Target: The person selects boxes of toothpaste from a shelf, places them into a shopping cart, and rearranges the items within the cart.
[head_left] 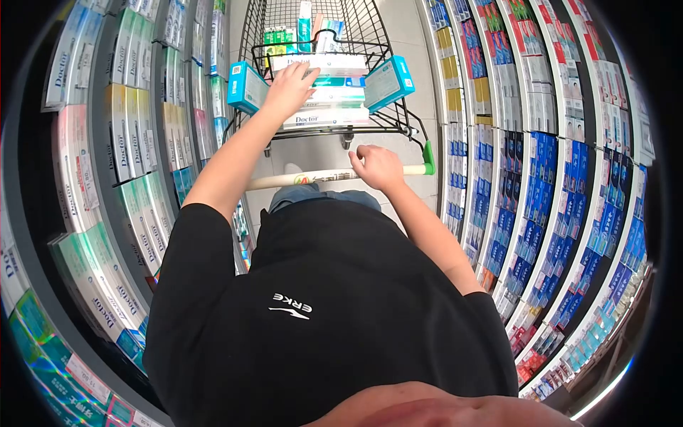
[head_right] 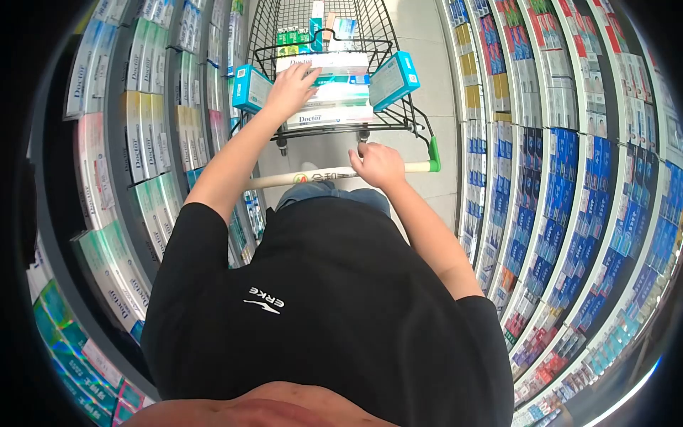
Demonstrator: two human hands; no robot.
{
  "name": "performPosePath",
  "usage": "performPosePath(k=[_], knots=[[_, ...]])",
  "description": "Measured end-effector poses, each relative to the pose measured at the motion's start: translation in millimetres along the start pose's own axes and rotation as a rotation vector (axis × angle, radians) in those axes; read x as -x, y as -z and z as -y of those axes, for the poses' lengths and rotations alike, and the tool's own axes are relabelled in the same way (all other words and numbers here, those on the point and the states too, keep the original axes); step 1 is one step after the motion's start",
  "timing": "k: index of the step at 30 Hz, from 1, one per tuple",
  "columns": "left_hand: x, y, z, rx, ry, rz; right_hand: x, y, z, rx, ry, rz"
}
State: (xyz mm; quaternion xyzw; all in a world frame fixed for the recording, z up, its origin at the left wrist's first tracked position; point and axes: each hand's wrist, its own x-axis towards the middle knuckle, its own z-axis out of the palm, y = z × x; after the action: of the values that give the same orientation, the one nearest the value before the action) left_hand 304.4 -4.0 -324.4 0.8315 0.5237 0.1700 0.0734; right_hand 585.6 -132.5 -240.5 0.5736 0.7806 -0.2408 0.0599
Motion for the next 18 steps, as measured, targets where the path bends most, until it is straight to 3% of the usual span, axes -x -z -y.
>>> performPosePath(k=[1, 10, 16, 18], knots=[[3.6, -4.5, -0.7, -0.035, -0.028, -0.085, 0.5, -1.4, 0.1, 0.001, -0.002, 0.006], [2.7, -1.9, 1.4, 0.040, 0.073, -0.083, -11.8, 6.3, -3.0, 0.006, 0.006, -0.017], [14.4, 100.5, 43.9, -0.046, 0.204, -0.179, -28.7, 19.0, -5.4, 0.022, 0.033, -0.040], [18.4, 138.5, 87.2, -0.229, 0.213, -0.311, -36.7, 22.4, -9.4, 0.025, 0.044, -0.047]])
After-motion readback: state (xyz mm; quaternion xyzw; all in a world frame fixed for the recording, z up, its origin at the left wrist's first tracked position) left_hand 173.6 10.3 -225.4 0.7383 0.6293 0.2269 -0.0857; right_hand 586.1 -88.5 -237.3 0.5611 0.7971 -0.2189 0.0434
